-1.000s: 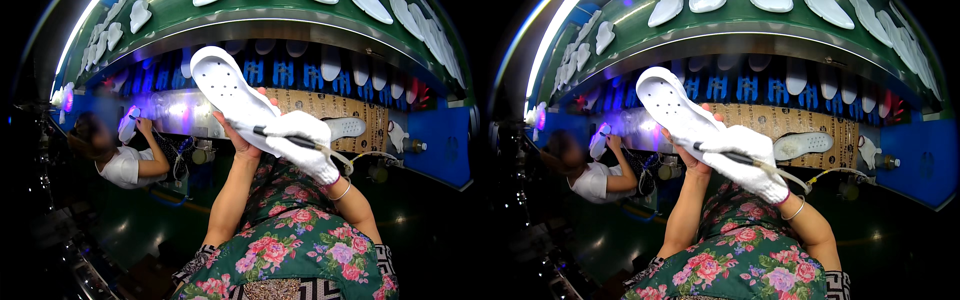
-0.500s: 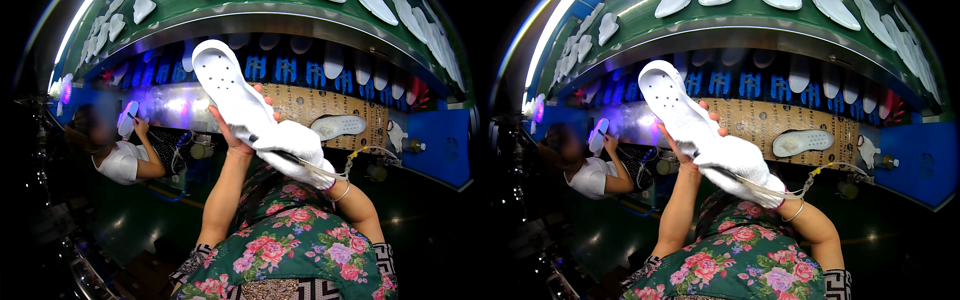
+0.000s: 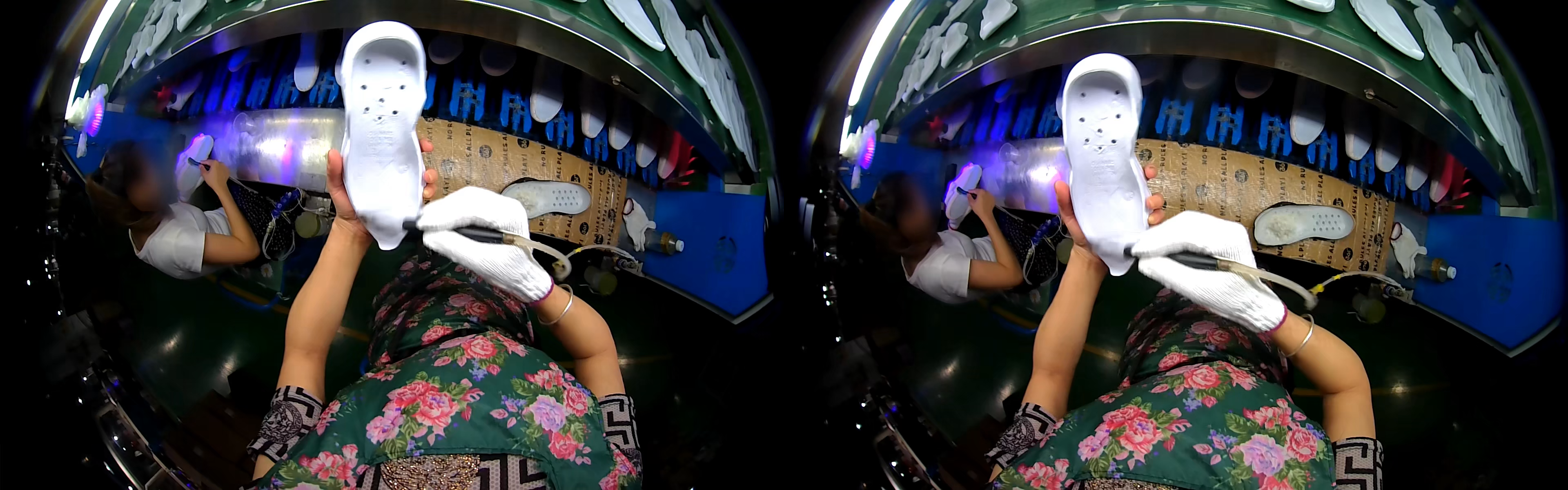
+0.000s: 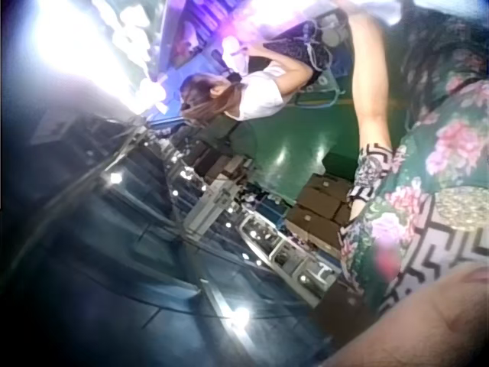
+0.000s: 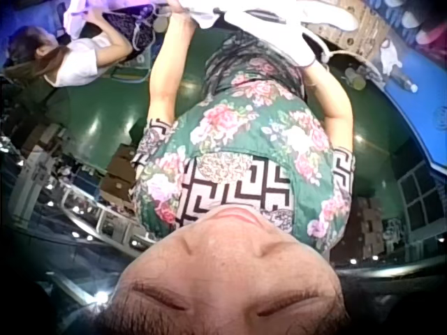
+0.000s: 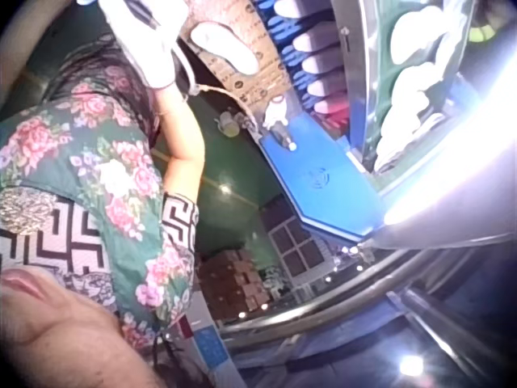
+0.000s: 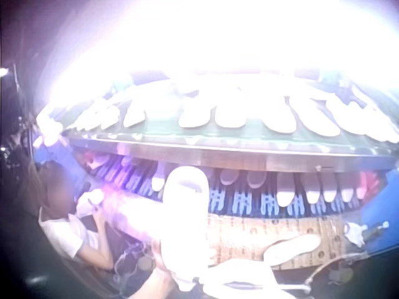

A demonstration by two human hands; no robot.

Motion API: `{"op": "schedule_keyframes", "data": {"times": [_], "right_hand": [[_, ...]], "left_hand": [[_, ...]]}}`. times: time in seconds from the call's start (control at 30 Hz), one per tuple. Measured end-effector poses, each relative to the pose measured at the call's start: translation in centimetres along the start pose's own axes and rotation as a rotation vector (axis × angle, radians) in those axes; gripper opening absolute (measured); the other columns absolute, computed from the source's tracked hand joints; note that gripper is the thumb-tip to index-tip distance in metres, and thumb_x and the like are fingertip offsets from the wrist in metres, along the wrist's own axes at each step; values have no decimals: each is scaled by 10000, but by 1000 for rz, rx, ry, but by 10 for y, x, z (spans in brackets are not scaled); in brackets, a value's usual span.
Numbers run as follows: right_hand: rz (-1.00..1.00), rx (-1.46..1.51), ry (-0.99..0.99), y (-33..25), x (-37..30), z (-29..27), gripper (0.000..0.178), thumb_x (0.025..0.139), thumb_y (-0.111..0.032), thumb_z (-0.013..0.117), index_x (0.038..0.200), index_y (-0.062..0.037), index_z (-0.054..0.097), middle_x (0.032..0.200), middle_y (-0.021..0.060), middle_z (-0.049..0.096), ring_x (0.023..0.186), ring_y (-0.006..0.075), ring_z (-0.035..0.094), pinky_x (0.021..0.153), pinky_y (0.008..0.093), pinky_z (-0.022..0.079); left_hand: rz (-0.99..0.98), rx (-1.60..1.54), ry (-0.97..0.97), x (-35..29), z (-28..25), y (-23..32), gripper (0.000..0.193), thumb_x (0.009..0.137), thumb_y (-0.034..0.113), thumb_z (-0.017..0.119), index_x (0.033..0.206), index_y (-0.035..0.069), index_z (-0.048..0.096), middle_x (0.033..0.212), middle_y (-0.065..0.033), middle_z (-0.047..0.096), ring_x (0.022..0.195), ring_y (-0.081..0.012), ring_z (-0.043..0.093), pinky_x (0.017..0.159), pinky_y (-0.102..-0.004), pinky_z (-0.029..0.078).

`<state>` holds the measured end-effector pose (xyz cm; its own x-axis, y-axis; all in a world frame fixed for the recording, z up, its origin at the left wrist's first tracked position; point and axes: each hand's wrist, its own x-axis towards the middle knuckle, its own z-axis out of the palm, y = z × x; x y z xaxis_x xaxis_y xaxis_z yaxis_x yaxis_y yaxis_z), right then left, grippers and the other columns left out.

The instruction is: The person applies liquid from a container onto white shoe components using a brush, turns them over to coat different sides, and places them onto a moving conveyor belt.

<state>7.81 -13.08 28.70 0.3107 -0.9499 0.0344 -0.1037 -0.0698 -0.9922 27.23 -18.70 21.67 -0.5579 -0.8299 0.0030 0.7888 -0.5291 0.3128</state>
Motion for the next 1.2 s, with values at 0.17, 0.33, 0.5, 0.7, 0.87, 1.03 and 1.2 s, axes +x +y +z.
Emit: {"op": "schedule_keyframes", "data": {"times": [0.17, 0.33, 0.5, 0.7, 0.87, 1.03, 1.2], "right_hand": [[-450, -187, -58, 0, -1, 23, 237, 725, -26, 782, 938, -118, 733, 909, 79, 711, 805, 253, 686, 711, 339, 548], [-171, 22, -3, -4, 4, 14, 180, 770, -46, 771, 947, -48, 738, 947, 84, 724, 848, 202, 695, 782, 317, 550], [-560, -355, -31, 2, 6, 23, 320, 718, -5, 770, 1025, -78, 715, 966, 100, 711, 863, 271, 682, 747, 354, 538], [-291, 1, -128, -12, 6, 25, 214, 749, -48, 785, 953, -97, 741, 918, 91, 725, 825, 232, 696, 733, 315, 546], [-534, -375, -14, -8, 16, 26, 253, 736, -68, 792, 976, -129, 740, 962, 66, 723, 823, 244, 687, 719, 331, 543], [-311, -83, -21, -11, 18, 26, 208, 746, -31, 780, 942, -88, 740, 950, 91, 723, 851, 220, 690, 752, 317, 541], [-224, -15, -158, -13, 25, 34, 172, 769, -36, 771, 936, -54, 736, 947, 95, 715, 870, 221, 687, 795, 318, 536]], "left_hand": [[-58, -30, -105, 5, -7, 17, 1024, 769, 772, 582, 1473, 80, 310, 1205, -197, 456, 894, -299, 505, 719, -408, 450], [-84, 41, -132, 8, -3, 24, 1030, 788, 776, 536, 1421, -15, 352, 1141, -222, 485, 826, -273, 520, 690, -381, 448], [-195, 83, -84, 14, 2, 36, 919, 822, 691, 531, 1405, -7, 398, 1119, -262, 530, 764, -299, 569, 612, -383, 479], [-204, 63, -62, 18, 17, 46, 841, 844, 601, 551, 1429, 17, 394, 1109, -299, 582, 828, -336, 632, 683, -402, 562], [-197, 219, -161, 27, 12, 55, 812, 850, 555, 549, 1439, 21, 386, 1123, -293, 585, 797, -333, 648, 630, -392, 575], [-164, 156, -93, 29, 19, 58, 816, 832, 547, 585, 1436, 33, 393, 1198, -256, 567, 933, -334, 633, 633, -402, 577], [-108, -18, 3, 21, 12, 62, 827, 838, 583, 585, 1437, 45, 396, 1239, -253, 561, 954, -367, 630, 686, -448, 580]]}}
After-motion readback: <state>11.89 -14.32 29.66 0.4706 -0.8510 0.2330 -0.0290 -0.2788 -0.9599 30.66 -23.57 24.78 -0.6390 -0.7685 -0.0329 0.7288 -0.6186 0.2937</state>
